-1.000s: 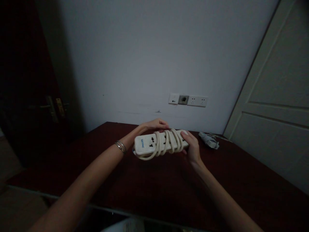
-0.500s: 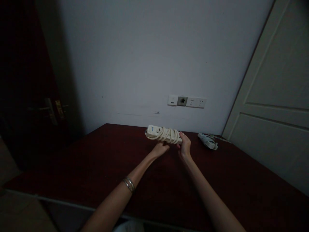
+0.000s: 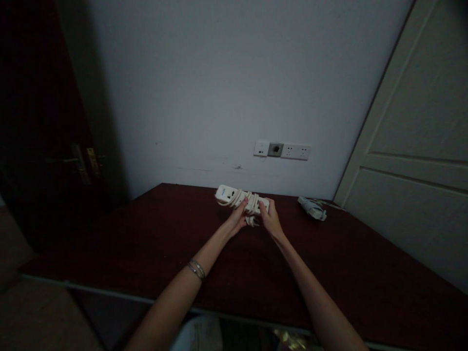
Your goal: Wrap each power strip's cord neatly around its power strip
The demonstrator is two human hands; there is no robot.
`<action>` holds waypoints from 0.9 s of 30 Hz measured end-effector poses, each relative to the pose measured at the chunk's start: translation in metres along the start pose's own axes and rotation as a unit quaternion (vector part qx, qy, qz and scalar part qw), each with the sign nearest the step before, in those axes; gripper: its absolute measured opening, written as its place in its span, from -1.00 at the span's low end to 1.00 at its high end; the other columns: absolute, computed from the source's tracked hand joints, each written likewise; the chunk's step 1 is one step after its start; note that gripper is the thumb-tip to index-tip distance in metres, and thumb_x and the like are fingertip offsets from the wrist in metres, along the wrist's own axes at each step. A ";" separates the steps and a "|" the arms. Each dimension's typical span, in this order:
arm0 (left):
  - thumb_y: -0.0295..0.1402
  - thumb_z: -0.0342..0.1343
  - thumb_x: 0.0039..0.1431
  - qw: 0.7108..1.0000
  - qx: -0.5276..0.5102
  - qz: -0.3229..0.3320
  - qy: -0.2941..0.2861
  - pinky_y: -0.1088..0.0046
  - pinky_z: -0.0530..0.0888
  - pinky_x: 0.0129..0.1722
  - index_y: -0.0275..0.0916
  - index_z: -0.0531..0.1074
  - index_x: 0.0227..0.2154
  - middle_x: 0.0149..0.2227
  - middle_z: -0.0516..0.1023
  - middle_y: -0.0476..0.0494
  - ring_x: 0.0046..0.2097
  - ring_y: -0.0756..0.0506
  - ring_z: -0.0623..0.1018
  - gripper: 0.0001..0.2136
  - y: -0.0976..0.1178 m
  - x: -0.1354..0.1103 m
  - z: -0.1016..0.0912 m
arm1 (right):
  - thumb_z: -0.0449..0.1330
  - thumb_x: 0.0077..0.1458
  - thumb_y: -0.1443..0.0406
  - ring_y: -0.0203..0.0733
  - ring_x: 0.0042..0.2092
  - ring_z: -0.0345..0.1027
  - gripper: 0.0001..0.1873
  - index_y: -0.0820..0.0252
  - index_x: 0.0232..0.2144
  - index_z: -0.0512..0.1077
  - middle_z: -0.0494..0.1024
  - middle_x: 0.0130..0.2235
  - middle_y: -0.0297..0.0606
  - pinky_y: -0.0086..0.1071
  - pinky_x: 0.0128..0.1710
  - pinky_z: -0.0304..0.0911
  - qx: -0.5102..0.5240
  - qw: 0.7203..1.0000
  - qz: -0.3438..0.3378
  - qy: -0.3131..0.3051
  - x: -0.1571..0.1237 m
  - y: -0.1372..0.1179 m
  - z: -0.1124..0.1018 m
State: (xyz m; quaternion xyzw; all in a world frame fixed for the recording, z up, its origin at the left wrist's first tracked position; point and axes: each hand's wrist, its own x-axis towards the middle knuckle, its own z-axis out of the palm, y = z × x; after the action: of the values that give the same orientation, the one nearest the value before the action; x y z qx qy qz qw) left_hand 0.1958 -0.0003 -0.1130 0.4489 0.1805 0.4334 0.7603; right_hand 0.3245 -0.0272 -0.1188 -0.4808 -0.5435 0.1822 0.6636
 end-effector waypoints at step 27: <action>-0.10 -0.03 0.14 0.988 0.107 -0.054 0.101 0.48 0.43 -0.57 -0.33 0.44 -0.24 -0.52 0.48 -0.07 -0.59 0.00 0.44 -0.63 0.004 0.004 -0.024 | 0.26 -0.24 -0.03 -0.23 -0.42 0.29 -0.48 0.14 -0.33 0.21 0.38 -0.44 -0.38 -0.38 -0.43 0.24 0.082 0.991 0.059 -0.091 -0.003 0.019 0.012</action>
State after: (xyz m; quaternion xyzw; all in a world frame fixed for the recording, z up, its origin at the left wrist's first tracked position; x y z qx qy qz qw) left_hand 0.1802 0.0164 -0.1215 0.4716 0.3255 0.4126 0.7081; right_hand 0.3181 -0.0151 -0.1371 -0.4375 -0.5552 0.3078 0.6369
